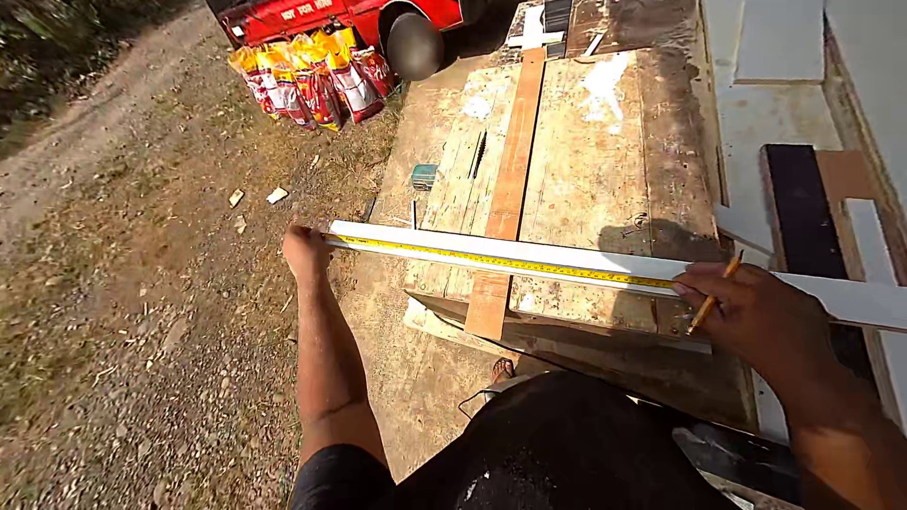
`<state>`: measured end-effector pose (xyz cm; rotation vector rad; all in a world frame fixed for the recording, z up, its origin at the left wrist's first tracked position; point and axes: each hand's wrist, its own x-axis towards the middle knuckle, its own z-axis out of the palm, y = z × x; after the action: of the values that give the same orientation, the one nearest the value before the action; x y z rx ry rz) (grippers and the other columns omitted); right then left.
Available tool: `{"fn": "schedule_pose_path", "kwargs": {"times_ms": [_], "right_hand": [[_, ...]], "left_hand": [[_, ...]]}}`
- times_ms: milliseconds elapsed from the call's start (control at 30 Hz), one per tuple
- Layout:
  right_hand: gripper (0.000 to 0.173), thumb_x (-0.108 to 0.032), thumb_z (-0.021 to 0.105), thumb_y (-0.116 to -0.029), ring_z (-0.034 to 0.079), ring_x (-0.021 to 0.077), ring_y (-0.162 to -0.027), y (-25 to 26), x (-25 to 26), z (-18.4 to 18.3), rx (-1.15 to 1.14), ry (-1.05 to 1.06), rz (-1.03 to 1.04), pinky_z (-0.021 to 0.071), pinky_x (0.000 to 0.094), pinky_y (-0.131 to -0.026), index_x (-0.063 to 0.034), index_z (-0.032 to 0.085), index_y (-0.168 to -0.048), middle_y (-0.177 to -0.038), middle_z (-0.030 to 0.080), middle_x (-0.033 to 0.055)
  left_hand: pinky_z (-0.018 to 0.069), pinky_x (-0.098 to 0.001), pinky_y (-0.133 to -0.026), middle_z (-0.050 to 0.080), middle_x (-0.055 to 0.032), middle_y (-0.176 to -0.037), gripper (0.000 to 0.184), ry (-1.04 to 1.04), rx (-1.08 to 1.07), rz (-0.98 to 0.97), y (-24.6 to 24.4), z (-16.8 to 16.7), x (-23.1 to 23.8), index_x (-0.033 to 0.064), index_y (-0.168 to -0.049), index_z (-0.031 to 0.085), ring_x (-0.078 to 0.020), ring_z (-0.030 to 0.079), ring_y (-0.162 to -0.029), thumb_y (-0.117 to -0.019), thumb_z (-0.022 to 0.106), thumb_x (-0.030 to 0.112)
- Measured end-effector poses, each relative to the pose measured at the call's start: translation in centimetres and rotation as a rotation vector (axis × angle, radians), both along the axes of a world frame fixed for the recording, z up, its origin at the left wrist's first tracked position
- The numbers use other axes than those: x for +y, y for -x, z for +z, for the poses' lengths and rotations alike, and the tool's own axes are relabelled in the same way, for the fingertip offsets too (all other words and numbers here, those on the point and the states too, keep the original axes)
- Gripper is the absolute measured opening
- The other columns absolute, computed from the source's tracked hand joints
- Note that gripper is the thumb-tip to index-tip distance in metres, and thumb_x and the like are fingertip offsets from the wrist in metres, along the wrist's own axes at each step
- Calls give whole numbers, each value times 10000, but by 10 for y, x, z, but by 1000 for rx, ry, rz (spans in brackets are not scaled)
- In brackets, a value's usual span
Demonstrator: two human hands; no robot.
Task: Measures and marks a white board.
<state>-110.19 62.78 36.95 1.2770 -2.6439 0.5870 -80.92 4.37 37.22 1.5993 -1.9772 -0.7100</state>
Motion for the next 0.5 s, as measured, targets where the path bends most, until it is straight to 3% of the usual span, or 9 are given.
{"fn": "schedule_pose_path", "kwargs": {"times_ms": [100,167,267,333,400,500], "right_hand": [[248,-251,613,-1019,672,469,-1095,-2,-2,4,-15,-48,-57,527,668,-828,-72,781,-1055,-1193,720,204],[173,-212,667,-999,657,426,-1132,-3,4,5,-49,-103,-121,535,635,-852,-103,786,-1062,-1241,707,162],[167,-222,668,-1001,659,391,-1147,-4,13,2,-58,-131,-146,548,612,-848,-137,787,-1080,-1287,696,131],[156,-219,676,-996,666,387,-1125,-6,16,1,-52,-116,-155,550,611,-814,-139,790,-1068,-1287,697,124],[151,-210,683,-993,657,401,-1140,-7,16,1,-58,-118,-157,542,629,-816,-135,787,-1072,-1300,691,129],[151,-208,674,-998,648,408,-1147,-8,17,-1,-58,-124,-165,538,632,-832,-136,786,-1069,-1309,685,126]], "left_hand": [[606,-603,-789,703,-249,-1064,356,-37,26,-61,-1,-1,8,-33,-1223,623,-357,738,-850,-1057,515,262],[583,-632,-828,693,-267,-1110,375,-2,-29,-91,4,-3,15,-31,-1253,623,-388,726,-919,-1047,529,268],[456,-713,-963,651,-291,-1241,386,140,-167,-36,15,-3,32,7,-1256,644,-478,621,-1169,-1012,551,291],[384,-659,-1094,536,-282,-1417,446,248,-193,-38,27,4,58,31,-1358,589,-470,483,-1355,-1011,551,309],[348,-594,-1144,483,-297,-1456,457,404,-95,-183,49,13,93,-4,-1378,567,-462,420,-1401,-1019,565,280],[456,-487,-1092,600,-250,-1327,298,529,147,-728,101,9,160,-57,-1218,647,-357,562,-1281,-1023,583,159]]}}
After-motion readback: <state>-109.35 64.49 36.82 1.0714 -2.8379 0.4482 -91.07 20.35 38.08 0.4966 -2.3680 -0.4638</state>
